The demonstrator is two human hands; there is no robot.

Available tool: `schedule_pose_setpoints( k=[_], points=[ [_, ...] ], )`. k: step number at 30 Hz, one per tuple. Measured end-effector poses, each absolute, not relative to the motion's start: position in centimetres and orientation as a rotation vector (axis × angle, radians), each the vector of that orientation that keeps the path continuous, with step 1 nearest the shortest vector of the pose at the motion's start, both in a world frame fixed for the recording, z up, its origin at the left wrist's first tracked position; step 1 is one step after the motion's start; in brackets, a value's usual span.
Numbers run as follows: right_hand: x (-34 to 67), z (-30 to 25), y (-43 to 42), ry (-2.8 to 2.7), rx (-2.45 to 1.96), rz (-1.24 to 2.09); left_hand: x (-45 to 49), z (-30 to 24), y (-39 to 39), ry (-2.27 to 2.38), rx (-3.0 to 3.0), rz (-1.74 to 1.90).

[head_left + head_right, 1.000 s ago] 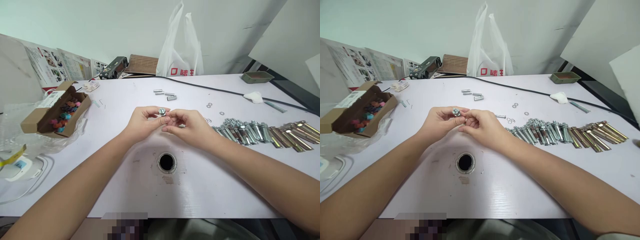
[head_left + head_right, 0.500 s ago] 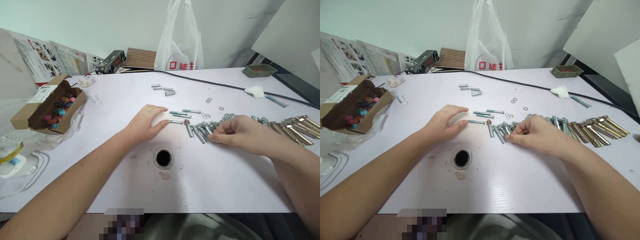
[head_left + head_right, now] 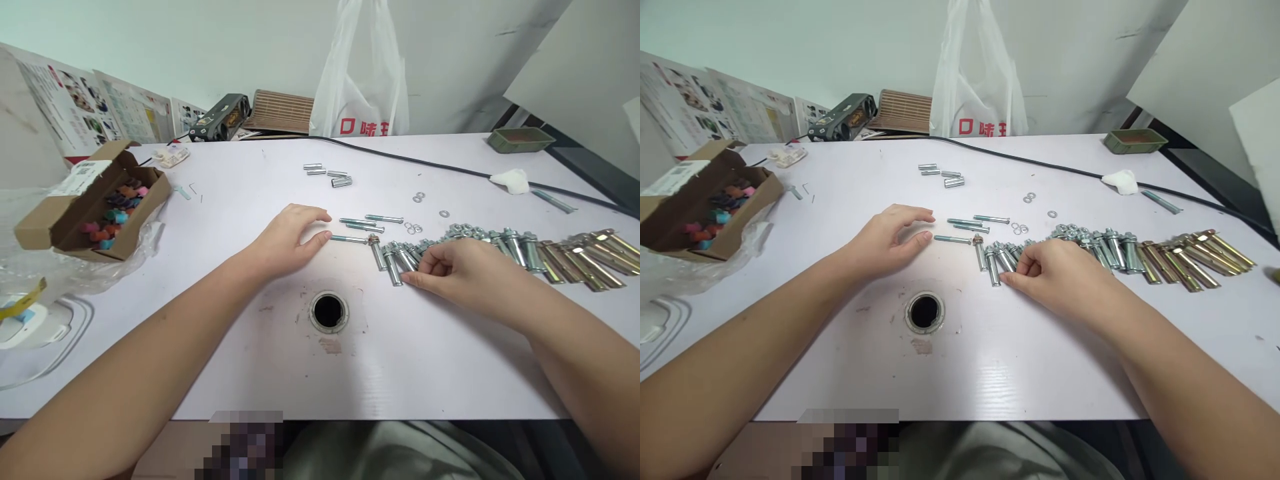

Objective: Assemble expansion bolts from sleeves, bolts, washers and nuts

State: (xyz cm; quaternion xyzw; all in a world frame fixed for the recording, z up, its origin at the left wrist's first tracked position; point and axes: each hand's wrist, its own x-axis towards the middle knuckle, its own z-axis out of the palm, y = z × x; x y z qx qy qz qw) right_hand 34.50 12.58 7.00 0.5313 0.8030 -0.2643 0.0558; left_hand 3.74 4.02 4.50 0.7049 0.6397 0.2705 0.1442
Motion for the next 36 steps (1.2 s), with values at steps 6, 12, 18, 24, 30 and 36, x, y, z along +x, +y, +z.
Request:
schedule_pose_setpoints(
  k=[6,12,18,24,30,36],
  points=[
    [34.8,8.1,12.2,2.511,1.509,-0.67,3.4,3.5,4.6,1.675,2.228,0.647],
    [31.8,11.2,12.7,2.596,1.489,-0.506,3.2,2.9,5.6,1.658,2.232,0.675],
    [25.0,10.2,14.2,2.84,1.333,-0.302,2.4,4.2,5.3,1.791,2.093,0.966],
    [21.2,8.0,13.8,3.078,1.052,-0.636,3.5,6.7,4.4,1.848,2.133,1.012],
    [21.2,7.0,12.9,3.251,0.942,-0.832,4.4,6.0,4.4,1.799,2.19,0.996],
    [21.7,7.0,13.3,3.276,1.009,-0.683,4.6,5.5,4.2,1.7,2.042,1.2]
  ],
)
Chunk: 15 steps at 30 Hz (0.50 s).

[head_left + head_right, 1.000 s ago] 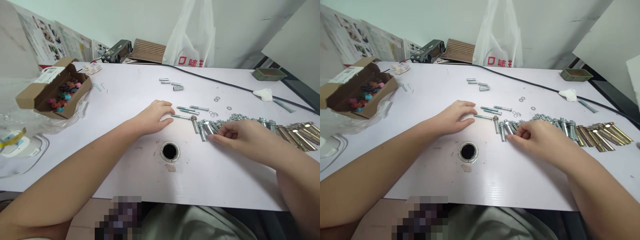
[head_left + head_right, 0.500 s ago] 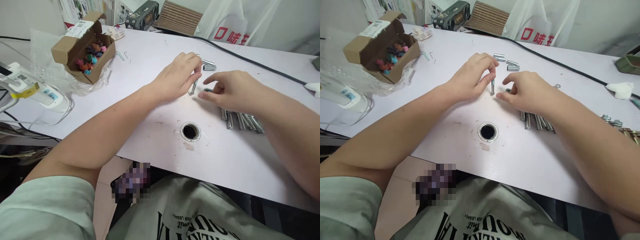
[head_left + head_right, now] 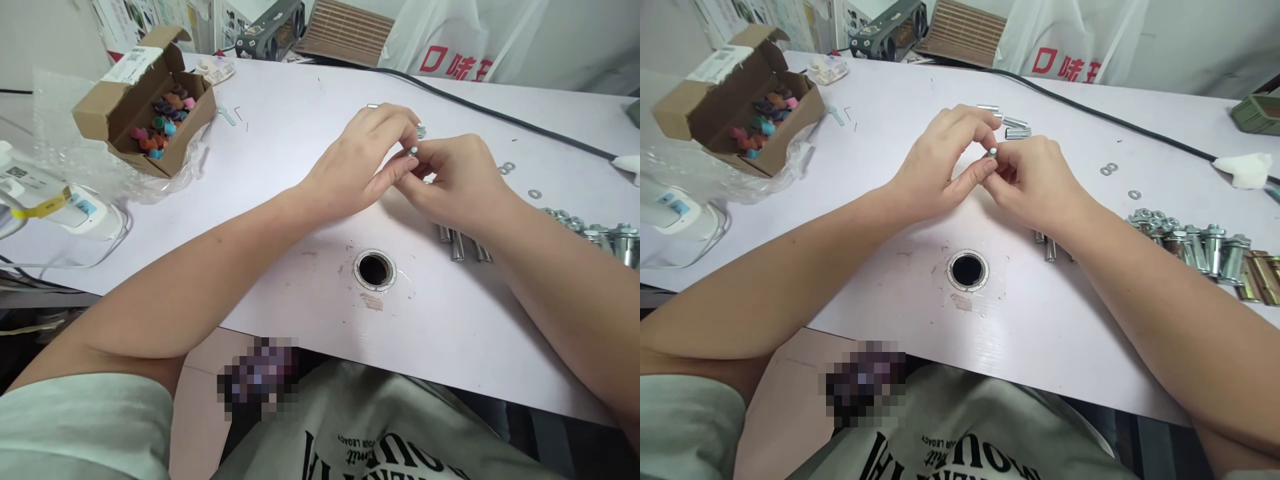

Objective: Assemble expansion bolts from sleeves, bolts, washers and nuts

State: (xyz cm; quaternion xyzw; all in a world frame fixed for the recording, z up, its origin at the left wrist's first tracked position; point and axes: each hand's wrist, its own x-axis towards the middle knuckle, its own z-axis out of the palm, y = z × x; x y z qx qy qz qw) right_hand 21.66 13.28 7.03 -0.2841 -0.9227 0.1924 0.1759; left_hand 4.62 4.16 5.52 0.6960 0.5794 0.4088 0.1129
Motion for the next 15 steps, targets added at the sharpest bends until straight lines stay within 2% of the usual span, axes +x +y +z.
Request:
schedule_pose_setpoints(
  k=[10,13,15],
  points=[
    [22.0,6.7,13.9,-2.545,-0.735,0.527,4.6,5.7,4.1,1.871,1.894,1.026],
    [22.2,6.9,14.2,-2.514,-0.707,0.541,4.4,4.9,4.4,1.879,2.0,1.13],
    [22.5,7.3,14.3,-2.535,-0.7,0.558,4.1,3.9,4.7,1.872,2.061,1.345]
  ],
)
